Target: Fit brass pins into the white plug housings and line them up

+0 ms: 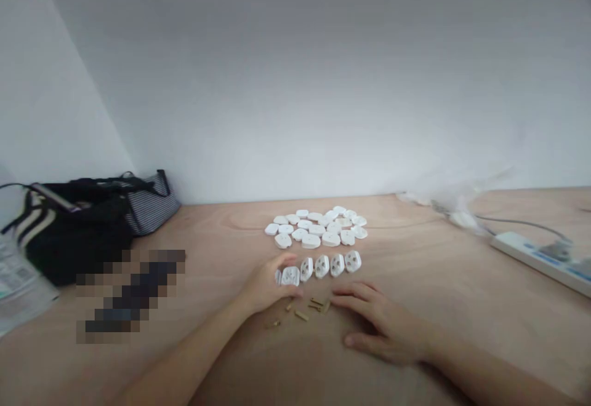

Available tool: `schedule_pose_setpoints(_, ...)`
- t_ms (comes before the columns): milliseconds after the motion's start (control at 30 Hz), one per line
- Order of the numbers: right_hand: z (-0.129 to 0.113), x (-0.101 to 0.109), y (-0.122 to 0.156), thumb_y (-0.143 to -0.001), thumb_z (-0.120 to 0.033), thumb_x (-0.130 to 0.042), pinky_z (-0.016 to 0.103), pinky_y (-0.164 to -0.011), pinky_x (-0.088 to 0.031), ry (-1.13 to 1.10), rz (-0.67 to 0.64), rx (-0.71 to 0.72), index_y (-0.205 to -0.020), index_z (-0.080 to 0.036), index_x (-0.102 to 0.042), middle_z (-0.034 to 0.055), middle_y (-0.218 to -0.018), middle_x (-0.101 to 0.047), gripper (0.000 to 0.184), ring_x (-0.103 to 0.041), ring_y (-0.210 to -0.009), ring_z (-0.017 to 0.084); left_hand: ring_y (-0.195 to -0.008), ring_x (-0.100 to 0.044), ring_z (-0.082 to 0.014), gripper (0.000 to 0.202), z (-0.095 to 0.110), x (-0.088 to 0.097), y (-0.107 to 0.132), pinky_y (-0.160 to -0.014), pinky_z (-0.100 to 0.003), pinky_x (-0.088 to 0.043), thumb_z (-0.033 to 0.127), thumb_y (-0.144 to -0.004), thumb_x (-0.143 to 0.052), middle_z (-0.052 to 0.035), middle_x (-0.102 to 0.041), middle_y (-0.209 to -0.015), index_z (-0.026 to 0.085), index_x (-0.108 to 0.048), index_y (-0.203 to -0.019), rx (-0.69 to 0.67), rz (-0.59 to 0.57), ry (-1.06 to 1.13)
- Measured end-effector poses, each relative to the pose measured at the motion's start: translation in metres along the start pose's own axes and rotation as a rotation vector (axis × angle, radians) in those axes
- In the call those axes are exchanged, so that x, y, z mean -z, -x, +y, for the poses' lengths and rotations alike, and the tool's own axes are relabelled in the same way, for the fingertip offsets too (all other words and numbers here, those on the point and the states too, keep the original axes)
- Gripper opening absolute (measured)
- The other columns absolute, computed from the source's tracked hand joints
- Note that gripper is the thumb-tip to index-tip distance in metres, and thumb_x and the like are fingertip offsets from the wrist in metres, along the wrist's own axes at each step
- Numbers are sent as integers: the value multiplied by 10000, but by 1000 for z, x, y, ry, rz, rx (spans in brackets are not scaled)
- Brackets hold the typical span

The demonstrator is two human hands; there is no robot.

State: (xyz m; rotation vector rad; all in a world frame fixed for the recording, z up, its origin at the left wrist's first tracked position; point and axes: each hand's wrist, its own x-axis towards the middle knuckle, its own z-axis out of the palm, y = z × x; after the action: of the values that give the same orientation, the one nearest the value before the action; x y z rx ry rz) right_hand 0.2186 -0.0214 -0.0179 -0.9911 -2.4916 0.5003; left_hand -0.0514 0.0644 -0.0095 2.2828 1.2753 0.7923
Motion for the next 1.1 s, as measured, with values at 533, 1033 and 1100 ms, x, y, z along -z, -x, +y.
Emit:
schedule_pose_setpoints(533, -1, 4, -86, -763, -439, -616, 546, -1031, -125, 297, 247, -58, -1193, -222, -524, 103, -1144, -612, 491, -470, -1143, 283, -1150, -524, -238, 429, -13, 6, 12, -1001, -391, -394, 314, -809, -594, -58, -578, -1252, 212, -537, -1222, -120, -67, -51)
schedule_pose_setpoints(1033, -3, 6, -57, -649, -242, -674, 307, -738, -485, -240, 501, -114, -997, -184, -517, 46, -941, -647, 386, -616, -832, 193, -1359, -181, -318, 805, 33, 16, 76, -1097, -467, -209, 557, -836, -478, -58, -93, -1514, 266, -40, -1445, -260, -487, -279)
schedule_pose_setpoints(1100, -2, 6, -40, -646, -222, -669, 307, -773, -478, -272, 508, -114, -982, -189, -512, 39, -946, -645, 372, -612, -870, 197, -1368, -134, -317, 853, 36, 14, 70, -1102, -471, -180, 579, -836, -454, -84, -42, -1512, 225, 28, -1443, -281, -526, -323)
